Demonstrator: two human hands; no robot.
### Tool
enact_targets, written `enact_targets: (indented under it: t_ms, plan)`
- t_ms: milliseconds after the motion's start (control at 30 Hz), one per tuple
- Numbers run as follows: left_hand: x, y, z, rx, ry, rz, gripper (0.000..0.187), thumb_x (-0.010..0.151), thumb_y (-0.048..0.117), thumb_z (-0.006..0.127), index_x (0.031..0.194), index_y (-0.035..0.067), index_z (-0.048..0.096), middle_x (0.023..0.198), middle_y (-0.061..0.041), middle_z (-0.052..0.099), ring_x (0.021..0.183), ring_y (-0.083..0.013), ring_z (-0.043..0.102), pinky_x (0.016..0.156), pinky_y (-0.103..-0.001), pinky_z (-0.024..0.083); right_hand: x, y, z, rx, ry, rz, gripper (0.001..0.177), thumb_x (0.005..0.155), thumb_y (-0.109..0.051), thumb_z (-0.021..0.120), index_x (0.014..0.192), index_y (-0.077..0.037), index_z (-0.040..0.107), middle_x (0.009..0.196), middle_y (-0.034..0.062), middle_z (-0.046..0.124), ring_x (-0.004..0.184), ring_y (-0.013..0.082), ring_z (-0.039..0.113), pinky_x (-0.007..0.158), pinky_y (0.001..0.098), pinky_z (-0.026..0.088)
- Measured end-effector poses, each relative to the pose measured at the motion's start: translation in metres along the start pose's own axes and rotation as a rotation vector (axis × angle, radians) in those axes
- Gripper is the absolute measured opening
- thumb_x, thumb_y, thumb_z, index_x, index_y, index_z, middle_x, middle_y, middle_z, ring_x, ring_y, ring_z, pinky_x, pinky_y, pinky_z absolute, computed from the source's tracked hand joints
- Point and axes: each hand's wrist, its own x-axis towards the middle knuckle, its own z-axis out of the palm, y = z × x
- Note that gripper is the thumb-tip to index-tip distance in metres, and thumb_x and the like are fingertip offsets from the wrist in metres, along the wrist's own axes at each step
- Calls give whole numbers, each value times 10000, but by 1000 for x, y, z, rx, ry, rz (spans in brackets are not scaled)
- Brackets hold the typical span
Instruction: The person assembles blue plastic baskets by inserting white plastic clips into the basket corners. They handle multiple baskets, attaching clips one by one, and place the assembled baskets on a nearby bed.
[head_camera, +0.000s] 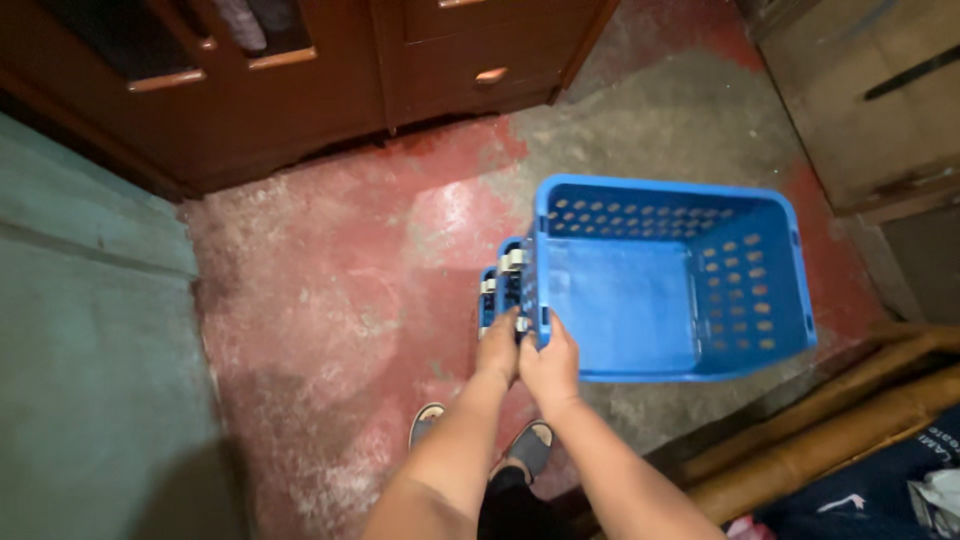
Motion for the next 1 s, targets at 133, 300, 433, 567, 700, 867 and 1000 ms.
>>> enact_targets:
  t_ms: [133,300,433,567,700,867,1000]
  plan:
    - [10,-5,-2,-361,55,-377,404,992,363,602,1265,84,707,1182,-210,740,1098,-368,703,955,-449,510,7,12,17,16,30,-152,448,831,-101,666,1261,22,635,1109,290,708,1053,432,689,920,436,540]
    - [6,-28,-26,269,114,-58,223,905,268,608,1074,125,635,1070,-213,720,986,-436,683,837,-526,522,-8,10,33,103,-91,-289,469,825,-66,617,1286,17,637,1175,270,709,1109,416,684,959,424,540]
    - [10,-24,-48,175,247,-89,173,970,275,558,1026,129,633,1008,-217,723,963,-432,691,819,-527,519,7,-5,51,121,-165,-364,446,852,-56,622,1292,9,650,1200,265,702,1136,413,677,969,422,536]
    - [15,-19,-56,88,359,-110,191,906,254,599,1031,121,655,1003,-227,726,966,-444,682,807,-522,522,18,-13,64,90,-168,-339,422,865,-87,672,1277,6,655,1190,263,699,1121,413,680,967,422,530]
    - [24,-20,-61,-2,357,-125,184,897,239,602,993,93,663,994,-229,729,968,-440,691,815,-512,529,23,-25,64,105,-222,-223,420,865,-161,686,1261,-21,662,1144,236,719,1066,385,706,926,413,544]
    - [55,-45,-70,125,205,-99,160,945,206,589,1028,95,670,1022,-229,716,1009,-431,688,842,-498,541,29,-14,59,57,-284,-490,465,817,-196,724,1211,38,648,1148,268,703,1058,437,668,912,435,521]
    - [52,-39,-74,101,183,-90,209,860,209,674,1048,123,707,1049,-211,731,1031,-418,680,879,-485,532,25,-8,79,35,-136,-348,387,894,-226,710,1186,27,683,1144,253,714,1070,416,687,924,403,540]
